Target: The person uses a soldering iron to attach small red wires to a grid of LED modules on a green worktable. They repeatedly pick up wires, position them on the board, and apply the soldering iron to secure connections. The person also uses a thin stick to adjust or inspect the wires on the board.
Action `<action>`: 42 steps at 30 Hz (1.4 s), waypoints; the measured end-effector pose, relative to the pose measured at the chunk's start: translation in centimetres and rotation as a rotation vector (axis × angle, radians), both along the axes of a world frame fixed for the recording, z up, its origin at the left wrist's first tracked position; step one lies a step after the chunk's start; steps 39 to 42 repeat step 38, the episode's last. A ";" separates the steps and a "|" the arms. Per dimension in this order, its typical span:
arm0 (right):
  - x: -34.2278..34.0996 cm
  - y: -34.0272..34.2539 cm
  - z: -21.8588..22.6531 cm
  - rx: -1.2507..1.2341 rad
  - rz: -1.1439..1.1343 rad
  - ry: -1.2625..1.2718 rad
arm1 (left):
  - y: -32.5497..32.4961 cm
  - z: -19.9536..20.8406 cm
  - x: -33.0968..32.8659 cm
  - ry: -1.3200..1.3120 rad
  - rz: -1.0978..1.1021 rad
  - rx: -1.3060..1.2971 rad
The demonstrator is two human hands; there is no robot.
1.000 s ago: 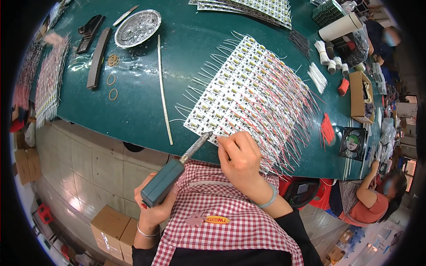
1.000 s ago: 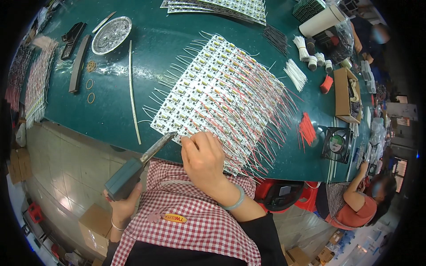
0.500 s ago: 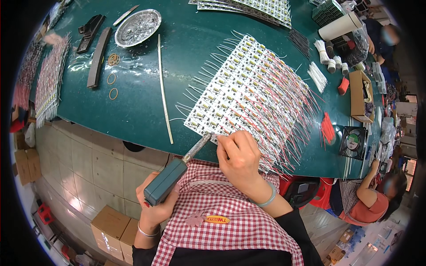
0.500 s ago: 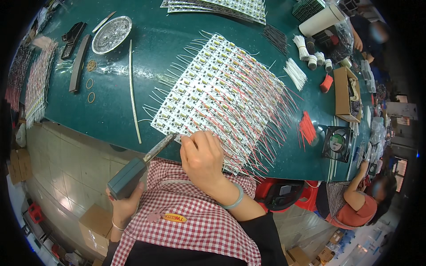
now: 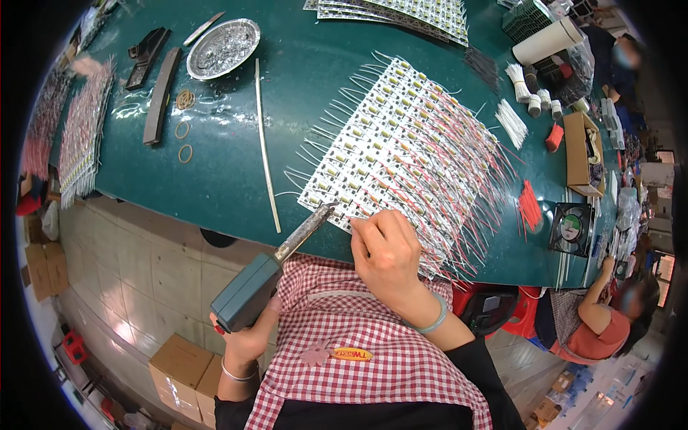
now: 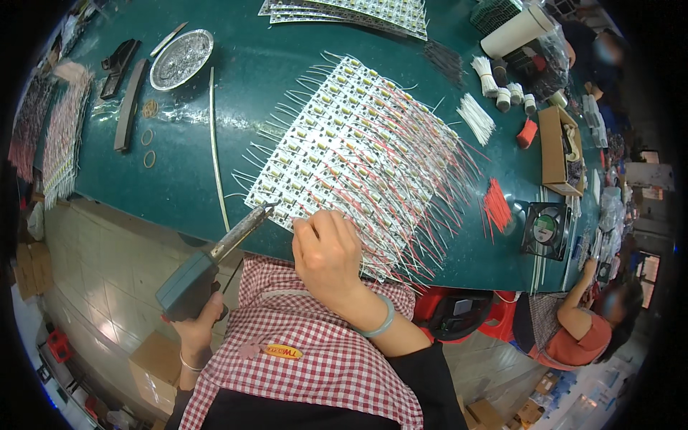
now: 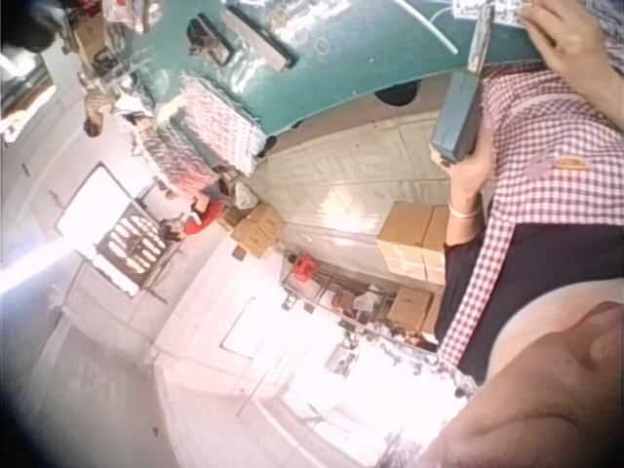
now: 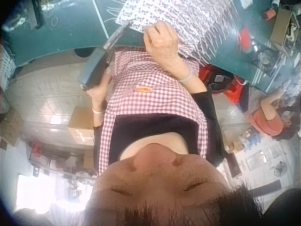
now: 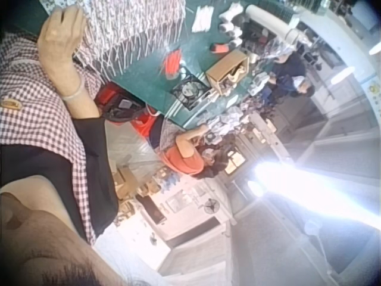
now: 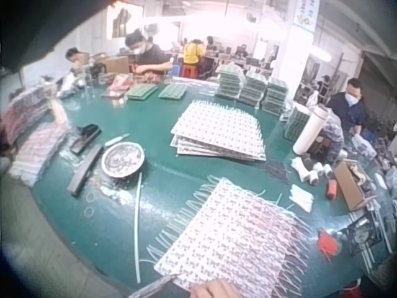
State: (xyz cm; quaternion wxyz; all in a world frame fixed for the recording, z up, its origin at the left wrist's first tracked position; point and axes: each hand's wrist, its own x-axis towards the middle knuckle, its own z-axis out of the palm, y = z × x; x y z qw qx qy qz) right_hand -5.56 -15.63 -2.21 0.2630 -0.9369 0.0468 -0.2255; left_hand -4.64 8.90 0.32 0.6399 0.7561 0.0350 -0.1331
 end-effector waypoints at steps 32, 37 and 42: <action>4.1 -6.6 0.7 -0.223 0.199 0.189 | -2.6 0.7 1.5 -0.030 0.061 -0.067; 5.2 -7.4 0.7 -0.270 0.264 0.289 | -3.6 1.3 1.8 -0.075 0.098 -0.177; 5.3 -7.5 0.7 -0.265 0.272 0.308 | -3.3 1.3 1.9 -0.083 0.109 -0.187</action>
